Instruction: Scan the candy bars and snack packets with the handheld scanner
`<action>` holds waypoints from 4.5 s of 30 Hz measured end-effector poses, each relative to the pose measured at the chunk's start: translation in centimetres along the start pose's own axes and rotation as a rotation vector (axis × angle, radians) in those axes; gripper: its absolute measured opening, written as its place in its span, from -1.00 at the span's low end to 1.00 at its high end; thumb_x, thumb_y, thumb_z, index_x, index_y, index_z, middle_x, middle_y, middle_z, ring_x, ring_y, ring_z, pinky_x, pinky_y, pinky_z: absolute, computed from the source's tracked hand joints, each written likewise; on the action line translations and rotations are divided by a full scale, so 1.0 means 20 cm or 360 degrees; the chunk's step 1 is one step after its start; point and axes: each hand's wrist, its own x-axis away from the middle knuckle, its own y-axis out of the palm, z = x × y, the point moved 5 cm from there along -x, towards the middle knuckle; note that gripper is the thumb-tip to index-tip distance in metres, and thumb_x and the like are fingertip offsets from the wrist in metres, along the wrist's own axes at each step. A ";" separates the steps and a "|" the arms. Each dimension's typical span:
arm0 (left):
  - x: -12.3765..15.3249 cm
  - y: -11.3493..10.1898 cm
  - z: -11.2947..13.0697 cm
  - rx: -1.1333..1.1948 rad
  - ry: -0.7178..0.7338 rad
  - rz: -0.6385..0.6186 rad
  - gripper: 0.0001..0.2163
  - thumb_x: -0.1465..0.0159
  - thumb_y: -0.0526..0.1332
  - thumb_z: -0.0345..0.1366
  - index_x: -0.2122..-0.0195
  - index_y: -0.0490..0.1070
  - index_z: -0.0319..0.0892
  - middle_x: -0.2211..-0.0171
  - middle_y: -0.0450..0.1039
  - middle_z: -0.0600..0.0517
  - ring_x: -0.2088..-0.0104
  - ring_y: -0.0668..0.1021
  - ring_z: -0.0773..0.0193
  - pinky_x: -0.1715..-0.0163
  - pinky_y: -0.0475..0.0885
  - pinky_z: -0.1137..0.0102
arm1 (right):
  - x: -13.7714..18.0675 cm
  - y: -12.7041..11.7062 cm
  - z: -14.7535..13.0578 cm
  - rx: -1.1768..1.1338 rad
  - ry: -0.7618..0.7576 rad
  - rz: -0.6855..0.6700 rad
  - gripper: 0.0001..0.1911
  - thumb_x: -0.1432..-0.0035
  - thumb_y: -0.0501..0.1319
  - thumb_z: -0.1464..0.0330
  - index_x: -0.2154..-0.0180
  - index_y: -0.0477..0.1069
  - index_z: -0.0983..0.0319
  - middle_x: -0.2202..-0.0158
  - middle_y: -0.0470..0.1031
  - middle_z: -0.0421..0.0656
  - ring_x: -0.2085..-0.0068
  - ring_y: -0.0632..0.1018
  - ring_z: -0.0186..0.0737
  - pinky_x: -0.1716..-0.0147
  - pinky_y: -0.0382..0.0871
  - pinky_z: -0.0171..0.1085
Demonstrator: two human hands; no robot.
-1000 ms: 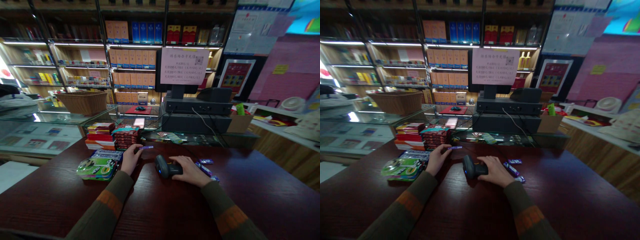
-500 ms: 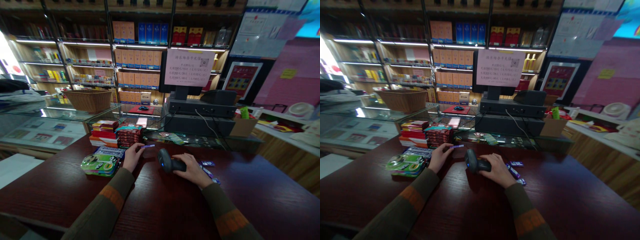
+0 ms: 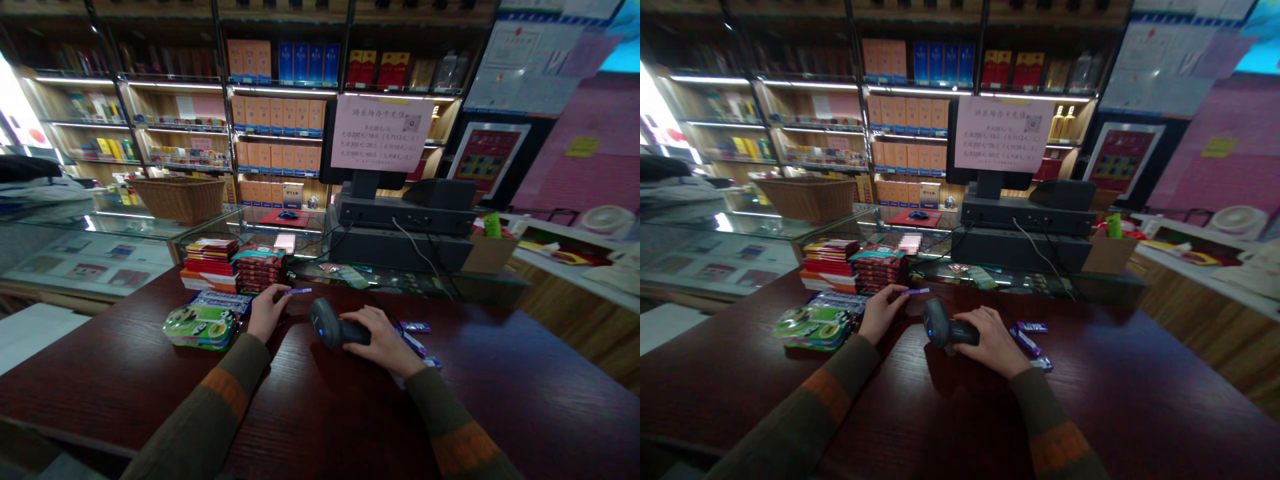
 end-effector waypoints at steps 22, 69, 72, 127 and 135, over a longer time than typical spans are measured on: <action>0.00 -0.01 0.01 -0.0014 -0.0028 0.0010 -0.80 -0.24 0.24 -0.14 0.20 0.55 -0.09 0.26 0.63 0.04 0.24 0.63 0.19 0.13 0.48 0.32 | 0.00 0.03 0.02 -0.0002 0.0017 -0.0072 -0.40 -0.07 0.41 0.16 -0.14 0.38 0.04 -0.12 0.52 -0.11 -0.16 0.47 0.00 -0.32 -0.04 0.15; 0.02 0.01 0.13 0.0059 0.0466 0.0231 -0.93 -0.27 0.29 -0.32 0.24 0.56 -0.08 0.19 0.49 0.00 0.11 0.54 0.22 0.02 0.47 0.26 | -0.28 0.20 -0.03 -0.0858 0.0297 0.0341 -0.48 -0.26 0.14 0.30 -0.24 0.32 0.16 -0.16 0.51 -0.03 -0.20 0.50 -0.14 -0.25 0.27 -0.03; 0.02 0.01 0.12 0.0064 0.0436 0.0244 -0.91 -0.27 0.28 -0.34 0.23 0.55 -0.08 0.19 0.48 0.01 0.11 0.54 0.22 0.01 0.46 0.26 | -0.29 0.20 -0.05 -0.0807 0.0275 0.0349 -0.47 -0.26 0.13 0.30 -0.25 0.31 0.21 -0.18 0.48 0.00 -0.21 0.49 -0.14 -0.27 0.25 -0.05; 0.03 -0.29 0.04 -0.1490 -0.0040 -0.0662 -0.61 -0.21 0.03 -0.55 -0.04 0.36 -0.21 0.17 0.60 -0.22 0.00 0.55 -0.02 -0.11 0.15 0.04 | -0.48 0.70 -0.44 -0.0069 0.0441 0.0002 -0.37 -0.20 0.04 0.54 -0.31 0.17 0.38 -0.28 0.30 0.19 -0.35 0.28 0.05 -0.29 0.17 -0.01; 0.03 -0.28 0.02 -0.1534 -0.0036 -0.0681 -0.57 -0.23 0.02 -0.54 -0.13 0.30 -0.30 0.14 0.59 -0.29 -0.03 0.55 -0.07 -0.13 0.16 0.04 | -0.49 0.73 -0.42 -0.0095 0.0496 0.0009 -0.27 -0.18 0.03 0.56 -0.38 0.03 0.36 -0.31 0.26 0.20 -0.38 0.21 0.07 -0.33 0.05 0.08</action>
